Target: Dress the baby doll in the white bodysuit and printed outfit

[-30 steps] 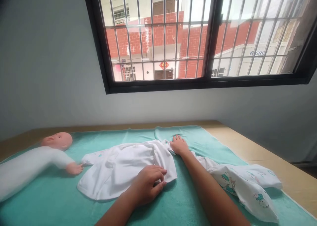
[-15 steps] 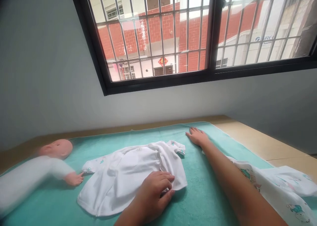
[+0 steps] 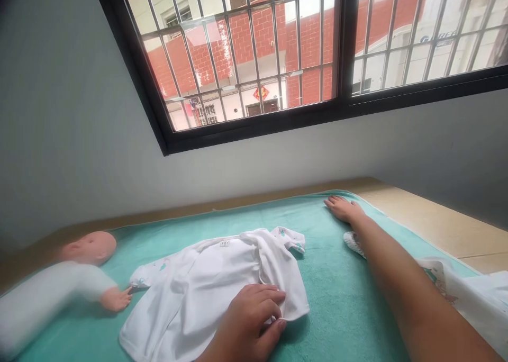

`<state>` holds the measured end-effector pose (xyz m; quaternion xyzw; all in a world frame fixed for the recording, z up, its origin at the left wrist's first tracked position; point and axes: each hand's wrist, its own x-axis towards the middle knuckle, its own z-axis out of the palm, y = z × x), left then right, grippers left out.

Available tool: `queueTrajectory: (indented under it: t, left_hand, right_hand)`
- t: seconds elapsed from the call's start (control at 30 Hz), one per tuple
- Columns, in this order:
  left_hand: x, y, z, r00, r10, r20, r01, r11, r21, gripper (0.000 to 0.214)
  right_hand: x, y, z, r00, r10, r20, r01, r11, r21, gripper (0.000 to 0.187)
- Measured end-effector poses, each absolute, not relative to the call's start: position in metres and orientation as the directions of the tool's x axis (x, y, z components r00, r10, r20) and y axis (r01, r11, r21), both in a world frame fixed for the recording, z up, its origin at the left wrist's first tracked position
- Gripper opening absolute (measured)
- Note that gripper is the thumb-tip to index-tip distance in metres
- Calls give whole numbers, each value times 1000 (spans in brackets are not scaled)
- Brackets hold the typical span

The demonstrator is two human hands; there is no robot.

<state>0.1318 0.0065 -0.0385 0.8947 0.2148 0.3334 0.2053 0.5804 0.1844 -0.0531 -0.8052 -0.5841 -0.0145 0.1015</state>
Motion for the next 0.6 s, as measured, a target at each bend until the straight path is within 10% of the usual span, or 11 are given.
queueTrajectory:
  t: [0.6]
  left_hand:
    - [136,18,-56,644,473,602,199,-863,464,9]
  right_hand:
    - [651,209,-78,181,966,185,971,-145,-189,62]
